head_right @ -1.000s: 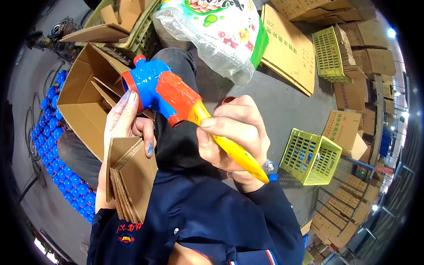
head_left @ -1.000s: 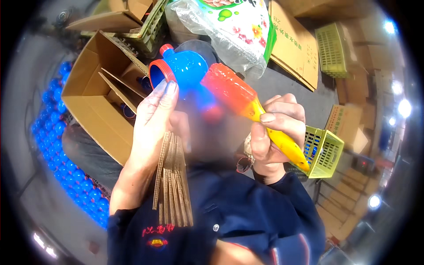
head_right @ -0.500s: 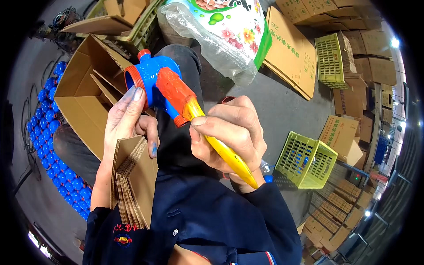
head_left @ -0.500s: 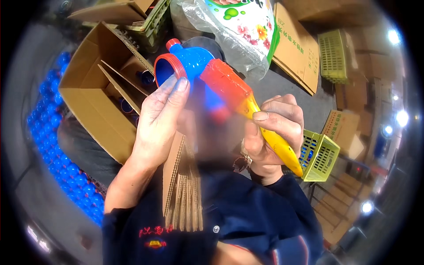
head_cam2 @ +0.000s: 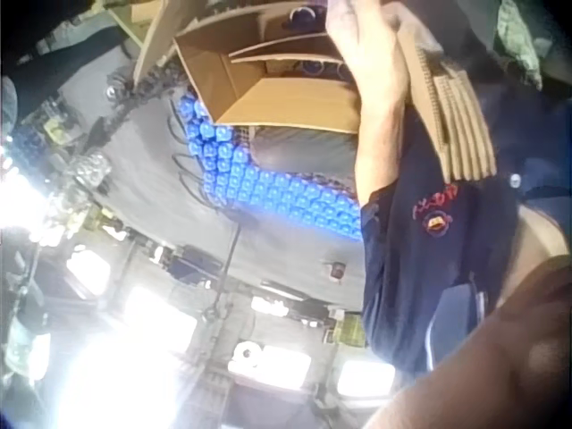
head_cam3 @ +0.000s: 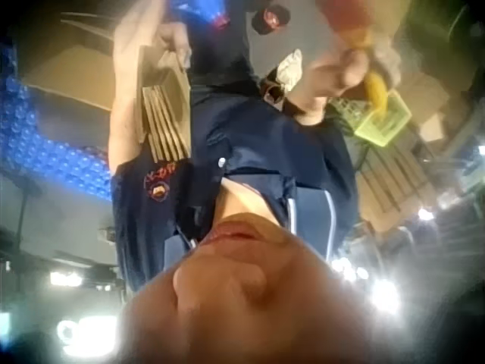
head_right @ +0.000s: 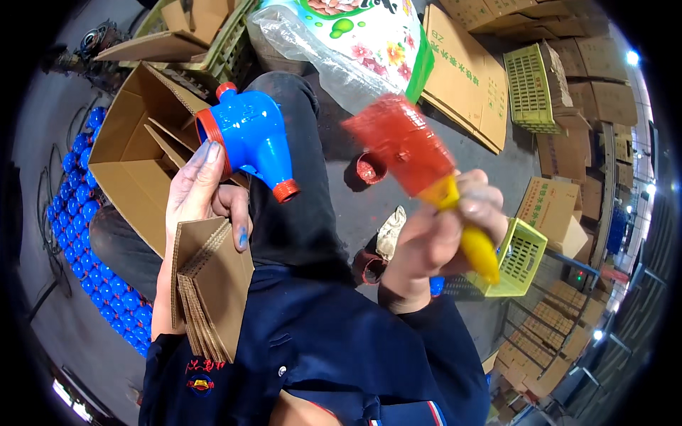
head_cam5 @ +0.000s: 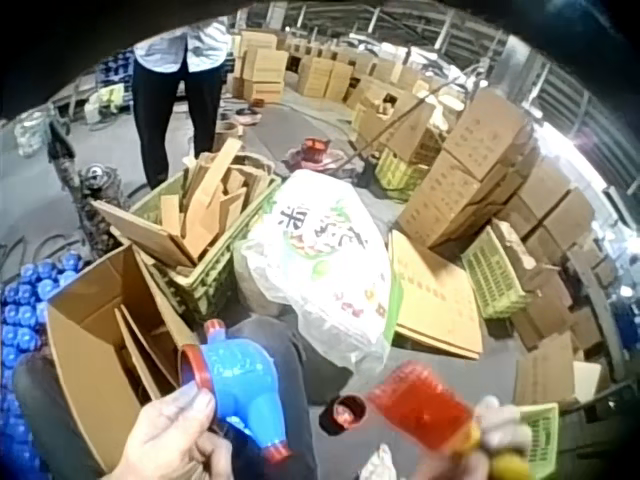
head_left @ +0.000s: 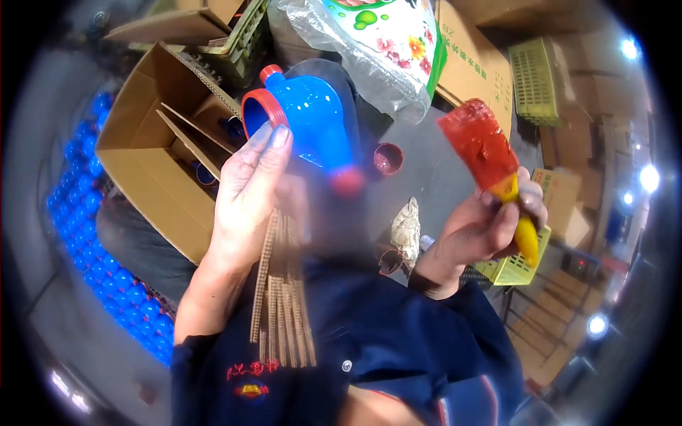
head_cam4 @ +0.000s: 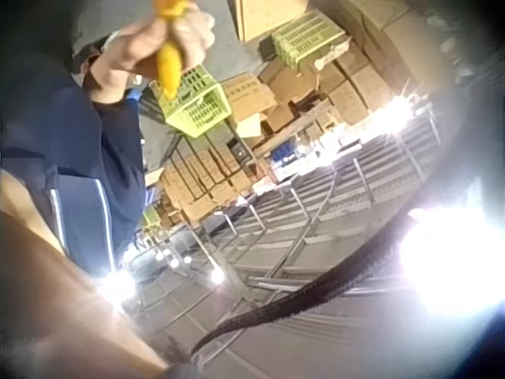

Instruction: The person applies paint to the red section of blue plastic components using a brush and then places the components into a cardboard box containing dividers.

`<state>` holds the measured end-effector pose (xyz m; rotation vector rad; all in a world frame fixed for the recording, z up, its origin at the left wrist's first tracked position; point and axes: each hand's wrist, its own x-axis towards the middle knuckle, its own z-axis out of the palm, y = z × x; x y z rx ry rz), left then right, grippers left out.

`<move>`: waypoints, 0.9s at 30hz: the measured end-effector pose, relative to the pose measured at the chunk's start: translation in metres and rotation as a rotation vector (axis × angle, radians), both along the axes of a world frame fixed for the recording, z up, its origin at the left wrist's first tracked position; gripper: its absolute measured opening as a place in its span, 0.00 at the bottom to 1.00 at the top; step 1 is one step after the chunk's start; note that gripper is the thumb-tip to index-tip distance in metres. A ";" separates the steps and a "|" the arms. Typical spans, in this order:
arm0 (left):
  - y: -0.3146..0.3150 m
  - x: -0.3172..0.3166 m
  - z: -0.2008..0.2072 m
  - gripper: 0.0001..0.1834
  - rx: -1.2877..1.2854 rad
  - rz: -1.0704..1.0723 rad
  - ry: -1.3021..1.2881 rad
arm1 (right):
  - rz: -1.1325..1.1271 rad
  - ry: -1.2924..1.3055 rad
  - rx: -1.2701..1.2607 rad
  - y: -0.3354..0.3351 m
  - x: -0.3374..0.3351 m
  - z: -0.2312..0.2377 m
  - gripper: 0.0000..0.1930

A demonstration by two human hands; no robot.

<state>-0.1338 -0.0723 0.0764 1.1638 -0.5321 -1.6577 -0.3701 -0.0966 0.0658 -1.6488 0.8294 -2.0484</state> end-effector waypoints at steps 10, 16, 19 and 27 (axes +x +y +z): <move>-0.002 -0.009 0.000 0.15 0.071 0.003 0.068 | -0.032 0.172 0.051 0.007 -0.002 -0.017 0.10; 0.008 0.008 -0.018 0.19 -0.080 0.036 0.152 | -0.444 -0.049 0.584 -0.009 -0.056 -0.098 0.06; 0.007 0.009 -0.019 0.20 -0.125 -0.005 0.150 | -0.603 0.167 0.790 -0.001 -0.112 -0.200 0.07; -0.002 -0.002 -0.004 0.20 -0.215 -0.149 0.092 | -0.473 -0.111 1.828 0.004 -0.138 -0.358 0.24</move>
